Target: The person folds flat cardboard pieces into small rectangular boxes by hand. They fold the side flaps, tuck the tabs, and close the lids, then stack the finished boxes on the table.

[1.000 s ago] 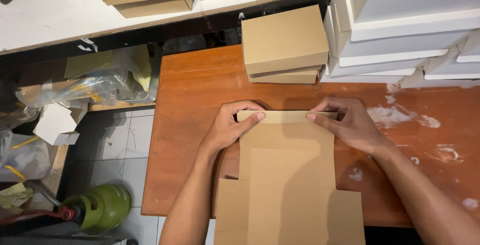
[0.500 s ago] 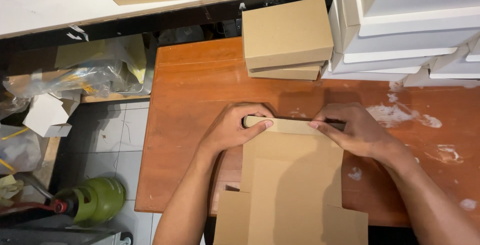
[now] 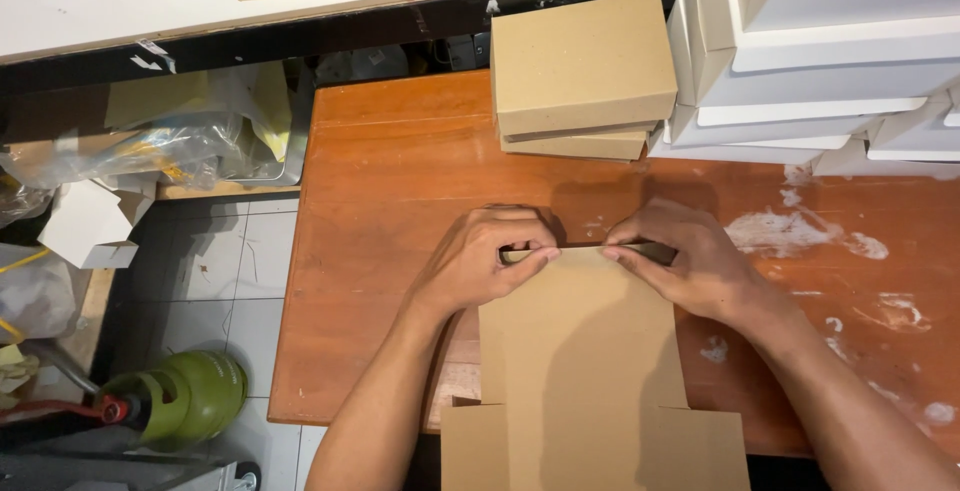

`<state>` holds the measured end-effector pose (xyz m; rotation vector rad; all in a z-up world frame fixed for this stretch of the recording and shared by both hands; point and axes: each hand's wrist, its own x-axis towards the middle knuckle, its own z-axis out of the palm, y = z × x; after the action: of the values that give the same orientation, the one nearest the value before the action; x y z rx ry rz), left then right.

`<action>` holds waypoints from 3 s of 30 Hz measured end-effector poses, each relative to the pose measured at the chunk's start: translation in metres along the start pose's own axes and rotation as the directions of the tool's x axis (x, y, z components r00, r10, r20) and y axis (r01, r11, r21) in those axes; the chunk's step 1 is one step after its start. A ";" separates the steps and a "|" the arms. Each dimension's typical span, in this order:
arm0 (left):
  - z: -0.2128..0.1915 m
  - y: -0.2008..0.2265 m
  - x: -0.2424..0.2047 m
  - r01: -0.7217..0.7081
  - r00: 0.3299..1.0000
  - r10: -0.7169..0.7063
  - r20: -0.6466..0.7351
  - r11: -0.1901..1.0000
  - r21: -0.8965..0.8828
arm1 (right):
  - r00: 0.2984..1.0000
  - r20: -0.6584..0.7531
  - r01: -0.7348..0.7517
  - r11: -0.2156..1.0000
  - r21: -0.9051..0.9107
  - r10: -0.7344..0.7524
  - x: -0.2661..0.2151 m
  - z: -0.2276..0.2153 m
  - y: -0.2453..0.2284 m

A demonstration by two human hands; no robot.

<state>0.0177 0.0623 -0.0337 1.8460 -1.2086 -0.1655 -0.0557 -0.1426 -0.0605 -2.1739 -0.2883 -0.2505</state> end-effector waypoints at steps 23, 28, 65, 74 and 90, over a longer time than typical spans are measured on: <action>-0.008 -0.020 -0.009 0.257 0.947 -0.311 -0.085 0.887 -0.385 | 0.975 -0.094 -0.190 0.975 0.115 0.201 0.001 -0.025 -0.014; -0.011 -0.018 -0.010 0.315 0.931 -0.365 0.002 0.800 -0.510 | 0.867 -0.013 -0.479 0.842 0.247 0.497 0.004 -0.030 -0.027; -0.017 -0.017 -0.013 0.414 0.909 -0.315 0.271 0.617 -0.670 | 0.892 -0.045 -0.395 0.825 0.404 0.450 0.000 -0.018 -0.007; -0.016 -0.021 -0.014 0.461 0.865 -0.457 0.206 0.565 -0.684 | 0.875 0.020 -0.436 0.770 0.467 0.483 0.001 -0.019 -0.008; -0.012 -0.033 -0.020 0.345 0.938 -0.177 0.297 0.487 -0.802 | 0.853 -0.025 -0.421 0.717 0.555 0.521 -0.001 -0.016 -0.002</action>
<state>0.0361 0.0891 -0.0577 1.0998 -0.6976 -0.9529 -0.0581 -0.1541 -0.0500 -1.5789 0.2893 -0.0570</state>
